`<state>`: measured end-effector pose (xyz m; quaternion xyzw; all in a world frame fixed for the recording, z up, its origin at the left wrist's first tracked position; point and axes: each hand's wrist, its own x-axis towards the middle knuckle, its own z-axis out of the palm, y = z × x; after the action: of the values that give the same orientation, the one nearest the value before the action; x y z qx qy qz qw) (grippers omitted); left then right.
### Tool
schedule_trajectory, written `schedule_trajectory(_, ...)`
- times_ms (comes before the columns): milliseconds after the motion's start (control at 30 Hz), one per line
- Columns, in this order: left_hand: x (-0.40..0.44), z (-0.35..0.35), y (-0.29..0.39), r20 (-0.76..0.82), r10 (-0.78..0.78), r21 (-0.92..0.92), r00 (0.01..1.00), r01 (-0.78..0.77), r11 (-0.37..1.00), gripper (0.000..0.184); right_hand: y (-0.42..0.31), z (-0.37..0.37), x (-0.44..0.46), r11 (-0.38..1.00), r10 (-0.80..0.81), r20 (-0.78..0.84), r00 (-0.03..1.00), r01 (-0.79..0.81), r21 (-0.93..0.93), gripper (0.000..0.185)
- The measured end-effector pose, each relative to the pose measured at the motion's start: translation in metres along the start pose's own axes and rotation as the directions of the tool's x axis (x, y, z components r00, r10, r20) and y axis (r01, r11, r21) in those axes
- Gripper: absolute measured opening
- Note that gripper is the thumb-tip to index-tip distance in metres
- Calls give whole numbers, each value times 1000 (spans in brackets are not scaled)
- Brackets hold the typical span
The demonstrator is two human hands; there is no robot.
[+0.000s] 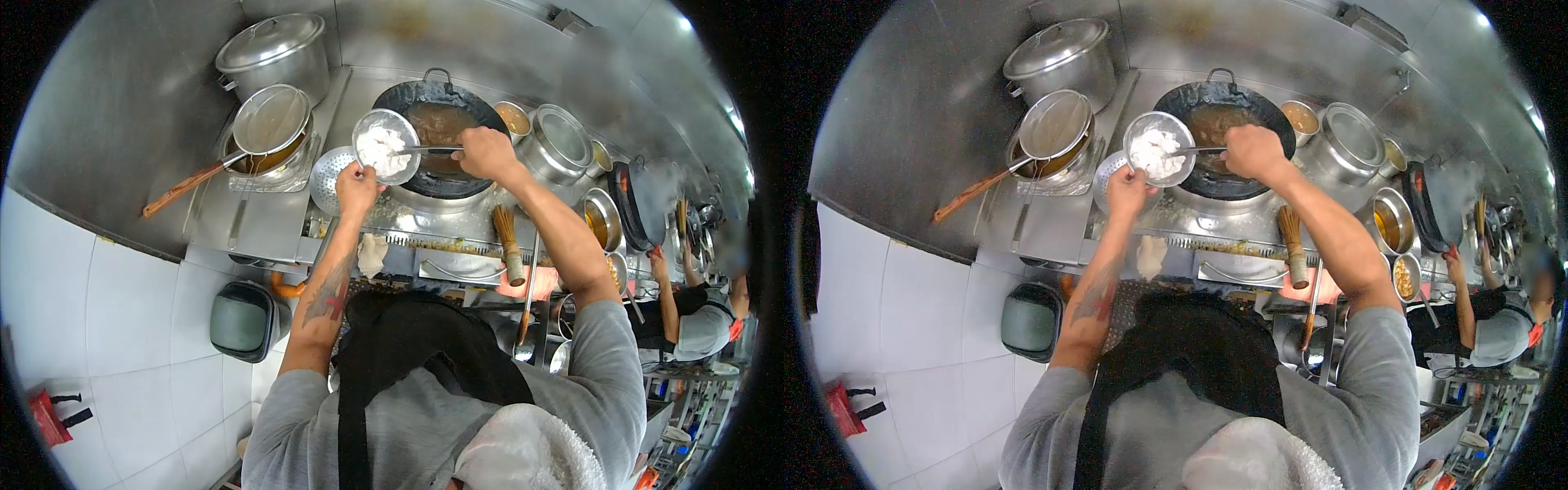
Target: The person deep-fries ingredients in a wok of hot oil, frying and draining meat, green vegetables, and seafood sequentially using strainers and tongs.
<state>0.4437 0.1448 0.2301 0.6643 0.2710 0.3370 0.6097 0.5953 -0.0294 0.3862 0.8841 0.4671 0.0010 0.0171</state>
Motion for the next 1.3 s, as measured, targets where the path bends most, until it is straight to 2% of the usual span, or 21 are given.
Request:
schedule_trajectory(67,6,-3,-11,-16,-143,-158,990,138,978,14,2,-17,-3,1000,16,-1,1000,-16,18,29)
schedule_trajectory(167,6,-6,-17,13,-238,-268,971,232,935,15,15,-36,-8,988,-2,-94,996,17,154,31)
schedule_trajectory(200,6,-5,-18,11,-235,-269,972,229,935,15,22,-41,-7,988,-4,-97,995,19,153,31)
schedule_trajectory(300,5,-3,-17,21,-272,-351,962,262,899,17,36,-67,-10,931,58,-126,990,-8,365,31)
schedule_trajectory(400,2,-3,-20,18,-299,-375,954,284,883,16,42,-93,-13,920,140,-106,984,-89,382,28)
schedule_trajectory(467,-1,-5,-21,-30,-321,-403,947,282,870,15,52,-76,0,934,156,-85,984,-119,336,28)
schedule_trajectory(533,-7,-8,-19,-25,-320,-425,947,279,861,15,51,-37,19,983,182,-205,962,-172,63,27)
schedule_trajectory(567,-11,-11,-18,-24,-318,-451,948,274,850,15,44,-19,32,977,211,-133,968,-215,-11,26)
schedule_trajectory(633,-14,-17,-15,9,-341,-386,940,318,866,11,27,19,63,961,260,-9,965,-260,-91,25)
schedule_trajectory(667,-15,-20,-13,41,-364,-321,931,357,877,17,23,37,77,957,278,45,959,-273,-96,25)
schedule_trajectory(733,-20,-20,-6,14,-336,-361,942,318,877,11,36,70,109,958,263,59,963,-253,-132,25)
schedule_trajectory(767,-20,-21,-2,-12,-305,-400,952,275,874,17,37,72,119,957,250,71,966,-235,-169,25)
schedule_trajectory(800,-18,-24,1,-10,-305,-402,952,276,873,17,43,69,130,956,251,71,965,-236,-172,25)
schedule_trajectory(867,-19,-29,1,29,-294,-372,955,283,884,16,47,48,124,939,219,-66,974,-228,-256,23)
schedule_trajectory(1000,-9,-23,3,62,-303,-409,951,301,861,15,49,-5,94,920,247,-117,962,-270,-283,21)
schedule_trajectory(1033,-6,-21,4,81,-313,-383,946,319,867,12,48,-15,84,913,240,-119,964,-265,-309,20)
schedule_trajectory(1067,-2,-19,4,99,-325,-357,941,338,871,19,46,-24,75,906,232,-118,966,-258,-337,20)
schedule_trajectory(1133,7,-15,3,116,-272,-314,955,295,902,14,43,-45,45,920,244,-138,960,-274,-280,23)
schedule_trajectory(1200,14,-14,4,131,-220,-270,967,248,930,14,28,-64,4,980,133,-217,967,-161,-117,24)
schedule_trajectory(1267,19,-11,14,165,-100,-60,981,111,992,14,13,-58,-29,986,69,-201,977,-97,-137,24)
schedule_trajectory(1300,21,-7,18,178,-99,-56,979,111,992,14,10,-56,-38,987,-2,-185,983,-28,-156,25)
